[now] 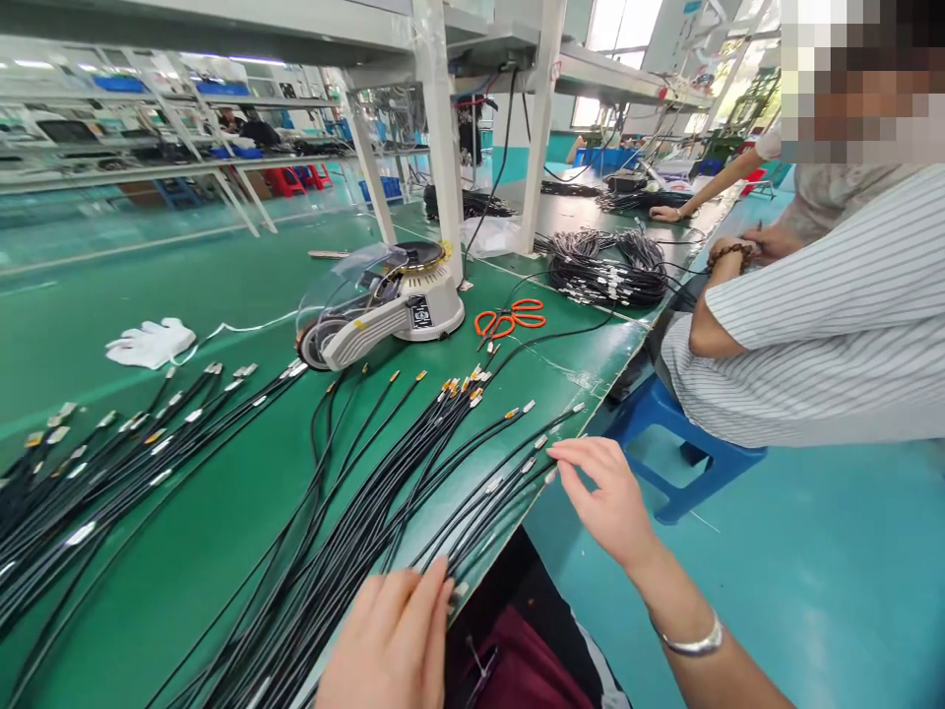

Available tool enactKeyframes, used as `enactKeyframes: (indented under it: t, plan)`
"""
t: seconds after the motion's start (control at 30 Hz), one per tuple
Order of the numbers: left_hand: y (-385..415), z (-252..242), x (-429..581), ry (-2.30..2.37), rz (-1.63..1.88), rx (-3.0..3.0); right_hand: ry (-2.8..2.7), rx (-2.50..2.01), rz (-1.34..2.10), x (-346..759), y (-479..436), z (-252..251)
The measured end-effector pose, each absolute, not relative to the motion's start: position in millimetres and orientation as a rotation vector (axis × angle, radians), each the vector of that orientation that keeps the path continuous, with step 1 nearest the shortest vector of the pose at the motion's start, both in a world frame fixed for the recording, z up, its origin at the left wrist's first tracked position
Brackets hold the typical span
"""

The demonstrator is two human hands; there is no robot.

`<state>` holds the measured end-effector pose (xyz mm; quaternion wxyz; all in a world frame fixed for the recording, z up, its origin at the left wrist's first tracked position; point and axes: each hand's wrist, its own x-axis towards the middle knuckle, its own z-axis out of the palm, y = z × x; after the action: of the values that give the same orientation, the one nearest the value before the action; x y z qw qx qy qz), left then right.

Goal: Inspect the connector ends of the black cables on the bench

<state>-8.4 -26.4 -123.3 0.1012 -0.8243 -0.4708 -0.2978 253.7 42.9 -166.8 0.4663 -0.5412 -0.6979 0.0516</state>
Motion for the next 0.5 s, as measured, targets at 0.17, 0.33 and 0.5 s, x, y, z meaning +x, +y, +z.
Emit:
enactKeyframes:
  t: [0.17, 0.33, 0.5]
  plan:
    - [-47.8, -129.1, -6.6, -1.449, -0.871, -2.479, -1.681, -1.289, 0.090, 261.3, 49.1, -148.3]
    - [-94.2, -120.5, -40.8, -1.527, -0.969, -2.479, -2.095, -1.127, 0.162, 251.7, 91.1, -128.3]
    - [-154.8, -123.0, -83.6, -1.846, -0.893, -2.170, -2.477, -1.092, 0.151, 242.7, 134.6, -142.7]
